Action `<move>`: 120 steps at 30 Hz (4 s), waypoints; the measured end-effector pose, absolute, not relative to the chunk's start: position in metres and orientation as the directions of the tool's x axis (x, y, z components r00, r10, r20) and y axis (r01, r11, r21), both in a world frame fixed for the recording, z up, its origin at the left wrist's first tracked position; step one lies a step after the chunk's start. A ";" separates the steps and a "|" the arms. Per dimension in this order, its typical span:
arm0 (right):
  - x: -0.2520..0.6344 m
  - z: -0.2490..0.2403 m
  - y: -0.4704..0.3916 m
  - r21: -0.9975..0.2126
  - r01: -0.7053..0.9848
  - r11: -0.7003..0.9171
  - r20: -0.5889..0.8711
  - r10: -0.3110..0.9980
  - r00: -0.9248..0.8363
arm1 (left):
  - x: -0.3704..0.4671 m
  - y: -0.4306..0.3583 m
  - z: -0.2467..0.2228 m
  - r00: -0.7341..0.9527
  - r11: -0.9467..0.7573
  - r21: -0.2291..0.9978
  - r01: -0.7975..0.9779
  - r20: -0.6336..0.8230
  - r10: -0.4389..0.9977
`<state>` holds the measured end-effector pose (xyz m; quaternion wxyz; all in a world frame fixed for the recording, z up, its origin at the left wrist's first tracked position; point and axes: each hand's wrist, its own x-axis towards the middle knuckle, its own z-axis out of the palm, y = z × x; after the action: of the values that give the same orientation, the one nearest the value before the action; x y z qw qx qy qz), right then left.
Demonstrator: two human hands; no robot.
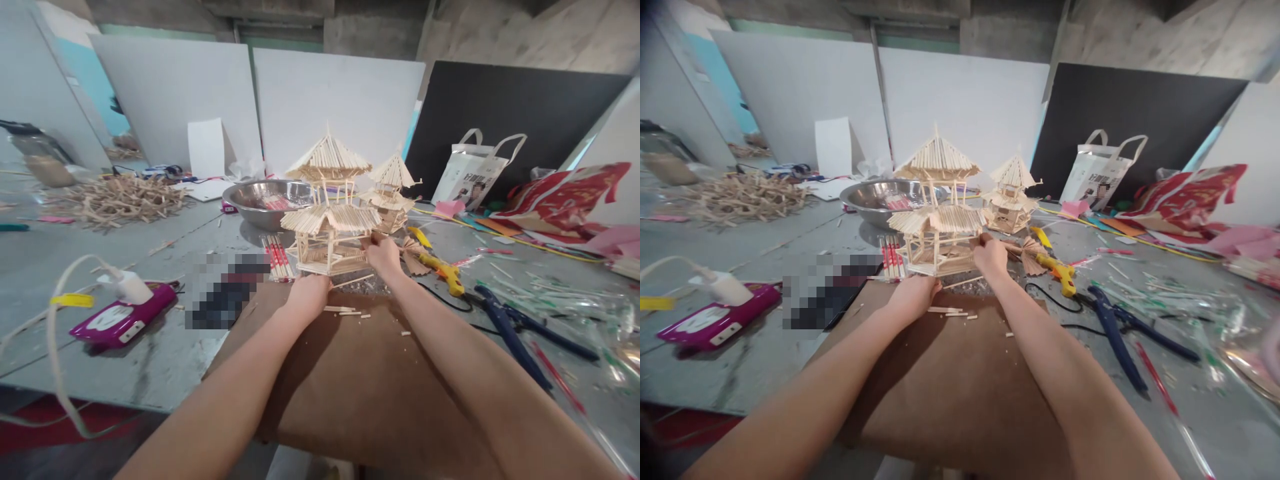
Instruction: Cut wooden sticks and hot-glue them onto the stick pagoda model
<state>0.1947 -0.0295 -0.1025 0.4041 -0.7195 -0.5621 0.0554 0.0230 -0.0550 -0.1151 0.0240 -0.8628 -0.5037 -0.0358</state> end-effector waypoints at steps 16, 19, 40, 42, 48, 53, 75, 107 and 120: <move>0.201 -0.129 0.011 -0.455 0.890 0.020 0.289 0.949 0.127 | 0.021 -0.052 -0.113 0.498 -0.501 0.018 0.865 0.082 0.863; 0.210 -0.114 -0.004 -0.393 0.918 0.045 0.250 0.967 0.059 | 0.025 -0.055 -0.113 0.531 -0.538 0.046 0.842 0.113 0.840; 0.249 -0.124 -0.155 -0.471 0.850 0.236 -0.054 0.954 -0.295 | 0.049 -0.072 -0.134 0.681 -0.722 0.266 0.639 0.241 0.692; 0.249 -0.126 -0.156 -0.438 0.861 0.258 -0.030 0.953 -0.301 | 0.051 -0.070 -0.138 0.693 -0.730 0.205 0.652 0.229 0.684; 0.246 -0.138 -0.145 -0.258 0.938 0.232 0.069 0.973 -0.221 | 0.057 -0.062 -0.143 0.691 -0.714 0.015 0.700 0.239 0.682; 0.236 -0.145 -0.134 -0.199 0.958 0.206 0.146 0.973 -0.179 | 0.063 -0.062 -0.139 0.657 -0.663 -0.050 0.747 0.208 0.725; 0.244 -0.148 -0.131 -0.505 0.843 0.188 0.291 0.956 -0.038 | 0.089 -0.081 -0.121 0.622 0.027 0.922 0.387 -0.283 0.730; 0.252 -0.141 -0.138 -0.626 0.768 0.139 0.192 0.981 -0.021 | 0.072 -0.074 -0.121 0.675 0.192 0.900 0.393 -0.423 0.604; 0.255 -0.143 -0.138 -0.505 0.841 0.192 0.212 0.973 -0.095 | 0.064 -0.067 -0.122 0.597 -0.453 0.540 0.709 -0.120 0.793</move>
<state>0.2549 -0.1383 -0.1426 0.2551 -0.6224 -0.7287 0.1286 0.0639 -0.0672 -0.1224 -0.2790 -0.8490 -0.4424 -0.0748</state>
